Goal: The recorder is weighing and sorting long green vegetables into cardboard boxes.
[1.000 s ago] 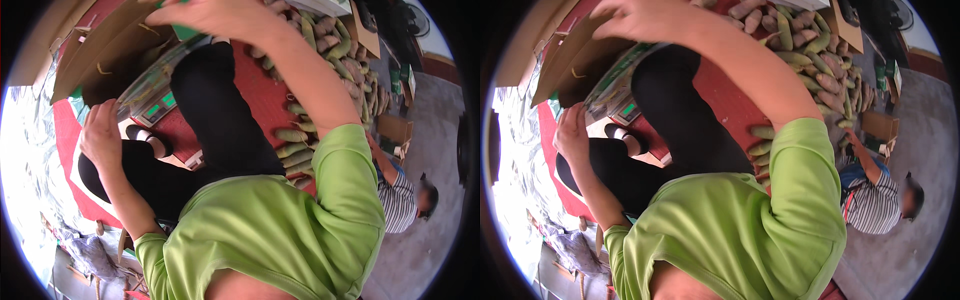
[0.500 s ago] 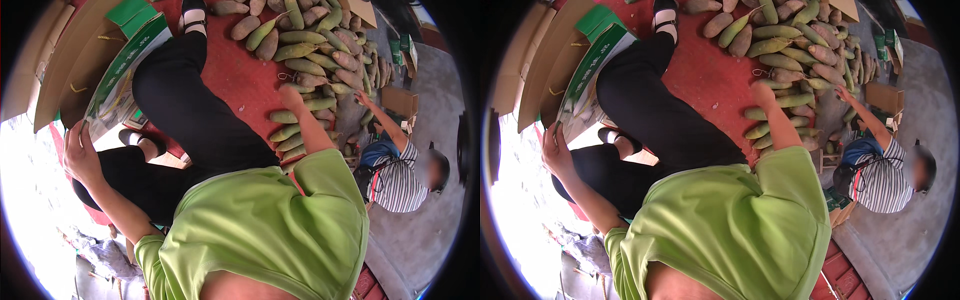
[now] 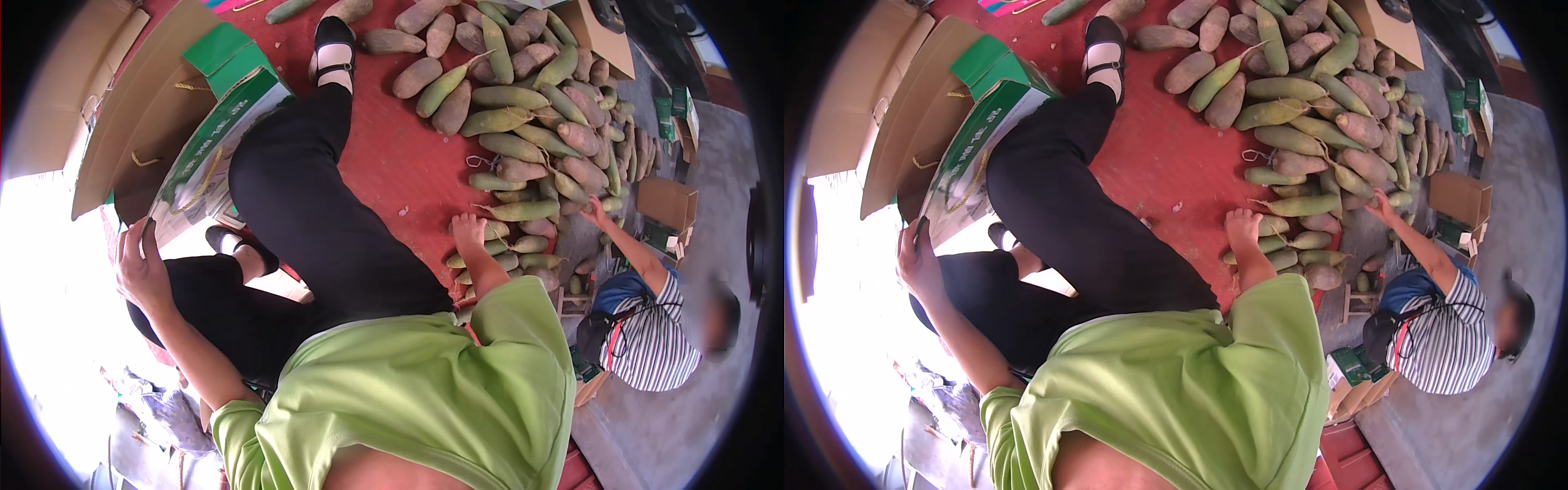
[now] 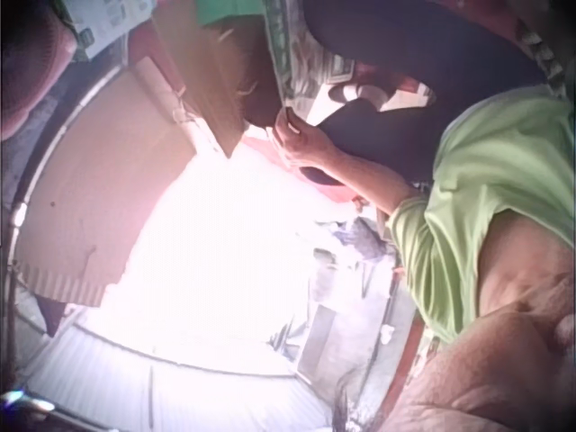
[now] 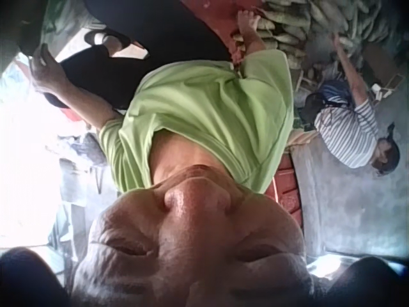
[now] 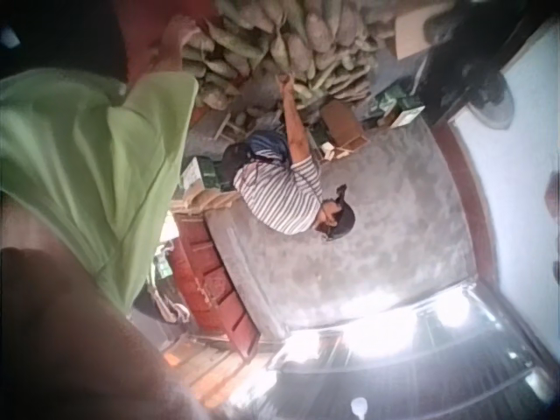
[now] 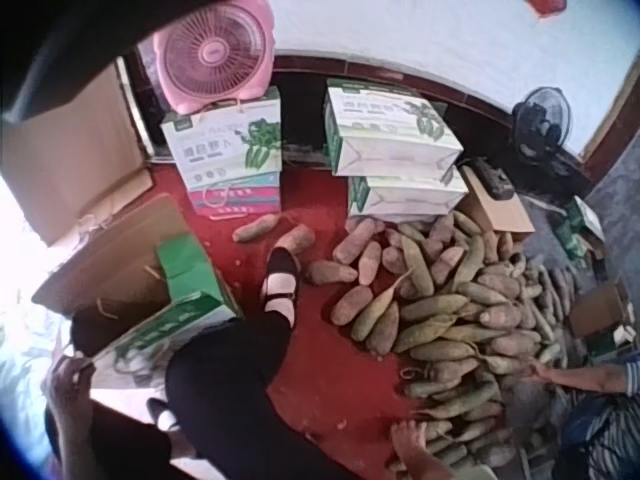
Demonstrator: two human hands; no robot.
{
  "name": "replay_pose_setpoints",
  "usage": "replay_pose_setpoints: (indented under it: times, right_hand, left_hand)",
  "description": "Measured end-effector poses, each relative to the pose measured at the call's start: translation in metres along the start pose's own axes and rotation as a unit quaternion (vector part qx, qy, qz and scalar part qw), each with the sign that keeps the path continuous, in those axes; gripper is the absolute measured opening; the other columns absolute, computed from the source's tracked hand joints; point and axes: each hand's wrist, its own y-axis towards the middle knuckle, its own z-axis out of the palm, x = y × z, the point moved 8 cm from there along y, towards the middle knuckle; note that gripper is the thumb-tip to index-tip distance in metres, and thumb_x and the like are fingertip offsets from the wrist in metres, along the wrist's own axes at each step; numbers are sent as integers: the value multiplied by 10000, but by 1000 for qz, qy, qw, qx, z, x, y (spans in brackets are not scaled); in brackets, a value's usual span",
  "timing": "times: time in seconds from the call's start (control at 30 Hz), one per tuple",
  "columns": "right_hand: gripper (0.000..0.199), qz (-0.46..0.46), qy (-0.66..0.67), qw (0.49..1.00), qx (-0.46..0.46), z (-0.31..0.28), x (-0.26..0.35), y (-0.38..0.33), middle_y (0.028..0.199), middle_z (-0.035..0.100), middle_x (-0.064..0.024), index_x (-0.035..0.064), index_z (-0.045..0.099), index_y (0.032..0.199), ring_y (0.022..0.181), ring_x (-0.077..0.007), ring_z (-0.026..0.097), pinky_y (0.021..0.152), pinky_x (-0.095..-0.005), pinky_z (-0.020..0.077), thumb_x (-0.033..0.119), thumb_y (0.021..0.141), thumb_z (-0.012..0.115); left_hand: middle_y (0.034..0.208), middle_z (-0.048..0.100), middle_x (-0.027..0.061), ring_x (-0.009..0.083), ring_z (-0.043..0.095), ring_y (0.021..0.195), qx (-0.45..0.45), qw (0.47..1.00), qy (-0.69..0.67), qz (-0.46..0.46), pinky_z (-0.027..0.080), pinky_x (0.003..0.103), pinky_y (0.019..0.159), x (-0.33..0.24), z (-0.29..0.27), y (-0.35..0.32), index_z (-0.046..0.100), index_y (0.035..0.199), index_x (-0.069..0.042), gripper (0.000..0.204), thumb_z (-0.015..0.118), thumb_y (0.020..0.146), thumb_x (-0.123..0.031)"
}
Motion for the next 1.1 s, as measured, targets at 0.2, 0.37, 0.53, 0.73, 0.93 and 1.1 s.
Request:
replay_pose_setpoints:
  times: [0.2, 0.37, 0.53, 0.73, 0.93, 1.1]
  right_hand:
    - [240, -26, -2, 999, 37, -7, -1, 3, 1084, 611, -20, 169, 651, 1061, 1069, -224, 551, 881, -519, 398, 232, 918, 470]
    - [240, 12, 19, 999, 44, -18, -26, 7, 1144, 592, -38, 185, 598, 1114, 1154, -232, 526, 891, -458, 434, 229, 879, 566]
    - [532, 125, 196, 971, -58, -73, -64, 7, 1157, 588, -93, 137, 534, 1169, 1139, -287, 546, 925, -461, 457, 225, 709, 787]
    - [644, 110, 504, 813, -269, -115, -131, 21, 1173, 593, -173, -3, 488, 1263, 1071, -306, 577, 938, -386, 459, 146, 715, 793]
    - [472, -28, 686, 622, -375, -340, -95, -4, 1172, 567, -100, -30, 469, 1257, 1063, -176, 550, 948, -306, 430, 43, 844, 684]
    - [488, -227, 695, 501, -463, -516, -47, -58, 1216, 560, -128, -72, 439, 1285, 1120, -201, 541, 1005, -338, 393, 58, 871, 663]
  left_hand:
    - [883, 683, 40, 242, 662, 853, 0, 1000, -2, 14, 515, 349, 733, -5, 0, 3, 676, 952, -102, 101, 675, 852, -116]
    - [874, 682, 54, 252, 663, 827, 7, 1000, -16, 19, 514, 339, 727, -15, -3, 7, 681, 938, -99, 91, 673, 848, -112]
    - [858, 674, 43, 236, 664, 816, 16, 999, -25, -11, 510, 325, 715, -19, -14, 7, 701, 913, -98, 85, 645, 850, -104]
    - [855, 645, 14, 232, 633, 849, 15, 999, -30, 14, 500, 363, 728, -23, -13, 8, 695, 920, -142, 115, 642, 818, -142]
    - [792, 611, -1, 207, 621, 812, 15, 999, -11, 28, 502, 352, 708, -22, -18, 5, 681, 885, -156, 103, 634, 793, -145]
    - [775, 593, 2, 206, 616, 811, 5, 999, -15, 36, 500, 360, 702, -20, -17, 5, 670, 876, -154, 81, 634, 804, -163]
